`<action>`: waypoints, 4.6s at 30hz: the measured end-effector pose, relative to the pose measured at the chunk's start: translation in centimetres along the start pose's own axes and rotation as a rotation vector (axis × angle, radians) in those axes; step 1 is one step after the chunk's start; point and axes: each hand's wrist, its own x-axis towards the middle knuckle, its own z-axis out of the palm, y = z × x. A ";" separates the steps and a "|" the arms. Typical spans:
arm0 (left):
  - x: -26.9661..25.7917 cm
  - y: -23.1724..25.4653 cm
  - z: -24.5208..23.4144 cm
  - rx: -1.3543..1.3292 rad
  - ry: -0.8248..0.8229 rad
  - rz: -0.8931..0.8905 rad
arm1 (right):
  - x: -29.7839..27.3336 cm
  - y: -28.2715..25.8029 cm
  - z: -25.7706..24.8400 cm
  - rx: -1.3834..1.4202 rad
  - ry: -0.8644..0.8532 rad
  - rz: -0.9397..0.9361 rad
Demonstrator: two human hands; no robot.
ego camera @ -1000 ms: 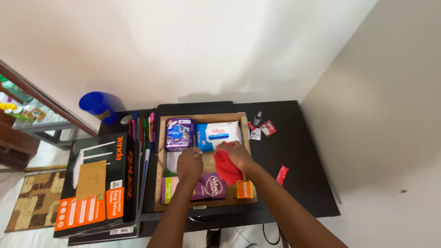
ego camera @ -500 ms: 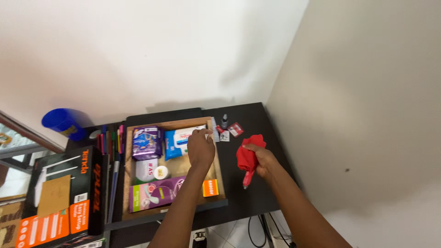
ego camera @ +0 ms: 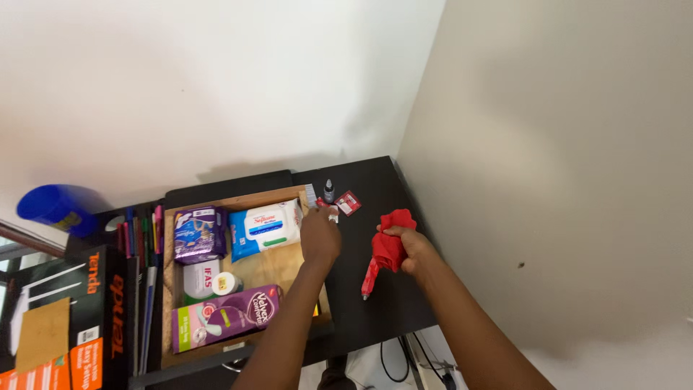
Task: The person uses a red cloth to wipe several small boxes and containers on a desk, including a purple sanitary pad box, a white box, an orange box, and a small white jar. The person wipes each item individually and places them back into a wooden tray.
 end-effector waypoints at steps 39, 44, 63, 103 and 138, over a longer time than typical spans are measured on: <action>13.1 -6.4 14.6 0.393 -0.968 0.117 | 18.1 -3.6 4.2 -1.317 0.367 -0.462; 12.6 -6.8 14.7 0.284 -0.912 0.023 | 21.8 -2.5 5.0 -1.513 0.047 -0.502; 11.5 -4.5 12.2 -0.082 -0.488 -0.101 | 20.2 -4.6 7.6 -1.267 0.211 -0.705; -0.8 -15.9 -8.6 -0.110 -0.172 -0.469 | 1.1 13.6 16.3 -1.071 -0.176 -0.708; 1.3 -24.0 2.6 0.040 -0.456 -0.535 | 9.2 17.2 15.9 -1.370 -0.235 -0.513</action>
